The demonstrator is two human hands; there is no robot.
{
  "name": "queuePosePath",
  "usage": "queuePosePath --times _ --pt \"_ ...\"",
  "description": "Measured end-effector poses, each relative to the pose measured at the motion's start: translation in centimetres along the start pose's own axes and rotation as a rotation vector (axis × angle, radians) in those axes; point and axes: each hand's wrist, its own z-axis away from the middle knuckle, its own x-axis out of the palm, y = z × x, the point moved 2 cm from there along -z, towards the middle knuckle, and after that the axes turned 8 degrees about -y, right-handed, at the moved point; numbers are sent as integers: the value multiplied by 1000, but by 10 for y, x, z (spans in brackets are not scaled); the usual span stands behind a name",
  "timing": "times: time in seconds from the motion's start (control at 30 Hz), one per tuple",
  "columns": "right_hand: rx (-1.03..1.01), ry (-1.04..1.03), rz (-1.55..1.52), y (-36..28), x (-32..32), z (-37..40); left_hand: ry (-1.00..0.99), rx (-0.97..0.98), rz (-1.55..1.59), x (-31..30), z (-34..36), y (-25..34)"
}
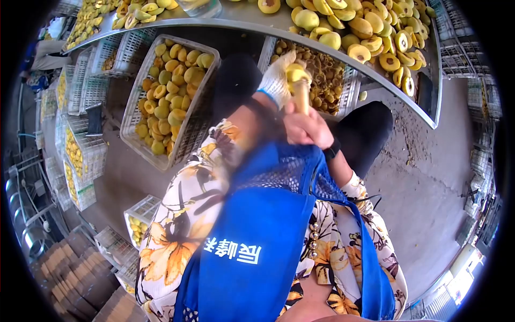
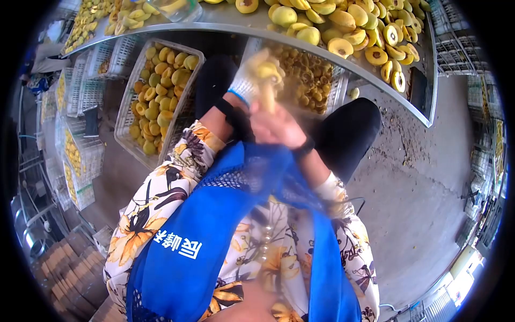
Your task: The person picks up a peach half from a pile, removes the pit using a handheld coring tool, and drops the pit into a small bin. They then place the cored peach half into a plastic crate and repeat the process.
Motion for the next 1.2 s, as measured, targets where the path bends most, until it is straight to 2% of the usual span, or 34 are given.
queuePosePath --times 0.03,0.07,0.1,0.17,0.2,0.23,0.3,0.4,0.5,0.57,0.6,0.7,0.77,0.8,0.83,0.87,0.9,1.0,1.03,1.1,1.2 --pt "-77 -159 9 -7 10 1 48 -101 134 -12 -6 -12" --pt "-78 -111 55 -9 12 1 -22 -138 175 -27 -12 -25" --pt "-91 -57 97 -11 13 0 71 -104 151 -17 -4 -19" --pt "-153 99 -114 -8 -7 3 256 -19 101 9 20 4" --pt "-223 70 -226 -13 -13 1 21 -30 101 2 19 10" --pt "-229 319 -172 -17 -21 4 36 -21 146 -2 15 13" --pt "-223 462 14 -25 -24 7 -107 25 172 -5 16 19" --pt "-197 563 115 -30 -22 6 -127 78 278 -5 20 28" --pt "-200 620 185 -31 -23 6 -32 164 170 -17 40 50" --pt "-175 645 227 -29 -25 5 -224 168 210 -38 58 67" --pt "-182 655 305 -28 -26 3 -188 197 178 -44 66 74" --pt "-176 693 1058 -20 -33 -12 -93 302 166 -49 81 78" --pt "-207 592 1140 -22 -14 -28 -53 318 187 -40 77 70" --pt "-46 553 1057 -29 0 -32 -33 300 200 -34 75 65" --pt "-219 539 1178 -28 1 -39 -12 282 213 -26 75 61" --pt "-297 493 1237 -29 3 -45 -24 216 154 -14 79 58" --pt "-374 447 1296 -32 2 -49 -38 239 -6 -13 78 53" --pt "-379 381 1145 -26 -28 -55 -35 291 -409 -24 67 43" --pt "-265 381 944 -32 -20 -51 -21 305 -528 -27 64 42" --pt "-44 371 537 -46 -4 -41 -15 279 -524 -29 62 43" --pt "-42 272 313 -42 -14 -39 -39 168 -388 -17 71 47"
